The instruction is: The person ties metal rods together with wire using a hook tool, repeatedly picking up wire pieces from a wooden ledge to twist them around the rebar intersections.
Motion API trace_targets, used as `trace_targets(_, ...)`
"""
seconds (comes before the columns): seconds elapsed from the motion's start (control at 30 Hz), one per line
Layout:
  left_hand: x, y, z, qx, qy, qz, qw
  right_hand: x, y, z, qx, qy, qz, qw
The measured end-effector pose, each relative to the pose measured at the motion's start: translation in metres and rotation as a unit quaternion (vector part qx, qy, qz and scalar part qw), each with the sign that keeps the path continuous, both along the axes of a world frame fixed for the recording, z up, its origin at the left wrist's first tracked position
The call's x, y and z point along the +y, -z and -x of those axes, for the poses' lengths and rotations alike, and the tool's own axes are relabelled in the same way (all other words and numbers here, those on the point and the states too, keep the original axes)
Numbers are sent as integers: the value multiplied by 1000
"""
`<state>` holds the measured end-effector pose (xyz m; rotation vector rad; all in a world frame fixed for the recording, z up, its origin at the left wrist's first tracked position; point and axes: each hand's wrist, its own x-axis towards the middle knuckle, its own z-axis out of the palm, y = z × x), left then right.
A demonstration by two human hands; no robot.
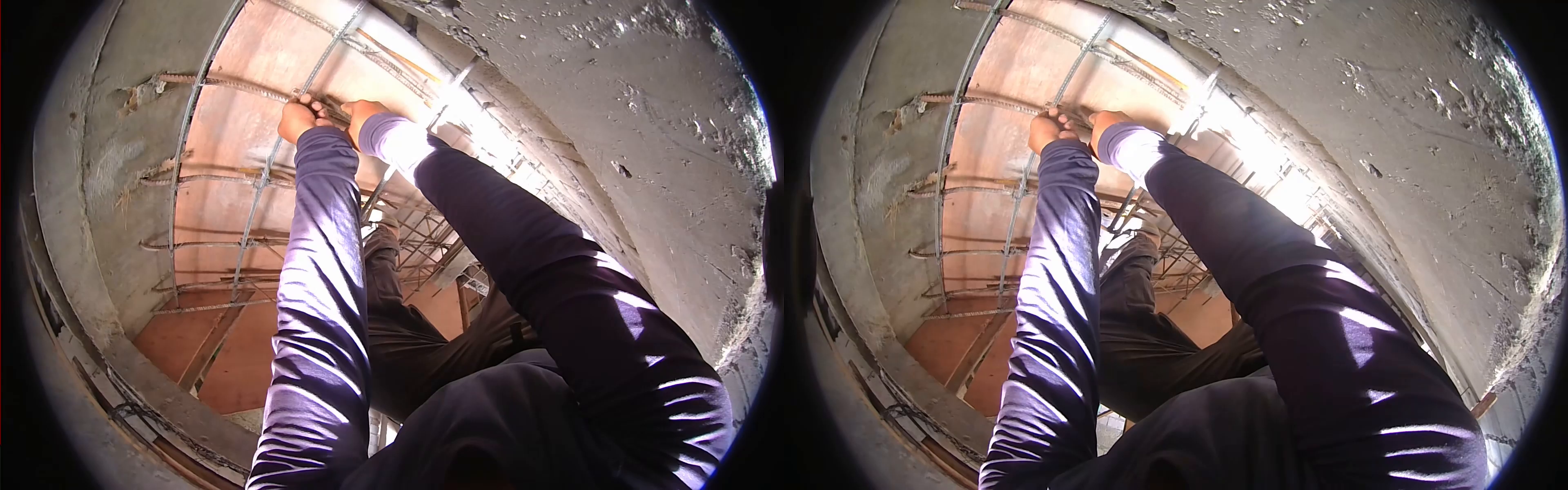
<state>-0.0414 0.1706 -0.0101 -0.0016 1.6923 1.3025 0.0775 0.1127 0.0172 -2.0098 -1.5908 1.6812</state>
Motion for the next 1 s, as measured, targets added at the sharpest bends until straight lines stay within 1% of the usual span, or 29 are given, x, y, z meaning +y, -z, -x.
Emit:
trace_targets(0.07,-1,2,4,-7,3,45,999,0,1,0,1,6,0,1000)
trace_targets(0.2,-2,0,10,15,17,31,999,-5,2,-1,4,18,-19,1000)
trace_targets(0.27,-2,-3,16,8,94,40,995,-6,1,0,7,25,-11,1000)
trace_targets(0.3,-2,-2,18,9,94,40,995,-6,1,0,8,33,-2,999)
trace_targets(0.37,-2,-3,20,16,128,42,991,-5,-1,1,7,25,1,1000)
trace_targets(0.5,-7,-6,17,33,116,45,992,-4,-5,-2,-3,14,4,1000)
trace_targets(0.57,-9,-3,21,96,154,2,983,-3,-6,-2,-9,12,-2,1000)
trace_targets(0.6,-10,-1,23,97,155,3,983,-4,-6,-2,-15,10,-9,1000)
trace_targets(0.67,-15,2,30,142,196,-7,970,-2,-3,-2,-7,16,5,1000)
trace_targets(0.73,-22,0,39,136,213,-2,968,-2,2,-3,2,21,15,1000)
trace_targets(0.8,-27,-2,45,120,236,-1,964,-9,18,-7,45,55,-54,996)
trace_targets(0.83,-26,-1,46,120,237,-1,964,-16,25,-7,46,55,-54,996)
trace_targets(0.87,-24,0,46,123,240,-1,963,-25,30,-7,81,142,-47,985)
trace_targets(0.9,-24,0,47,126,242,0,962,-33,19,-8,116,227,-40,966)
trace_targets(0.93,-25,1,47,125,240,1,963,-45,8,-12,177,304,22,936)
trace_targets(0.97,-26,-2,44,131,233,4,964,-53,11,-14,177,301,23,937)
trace_targets(1.0,-27,-3,43,138,227,7,964,-60,17,-15,131,248,-96,955)
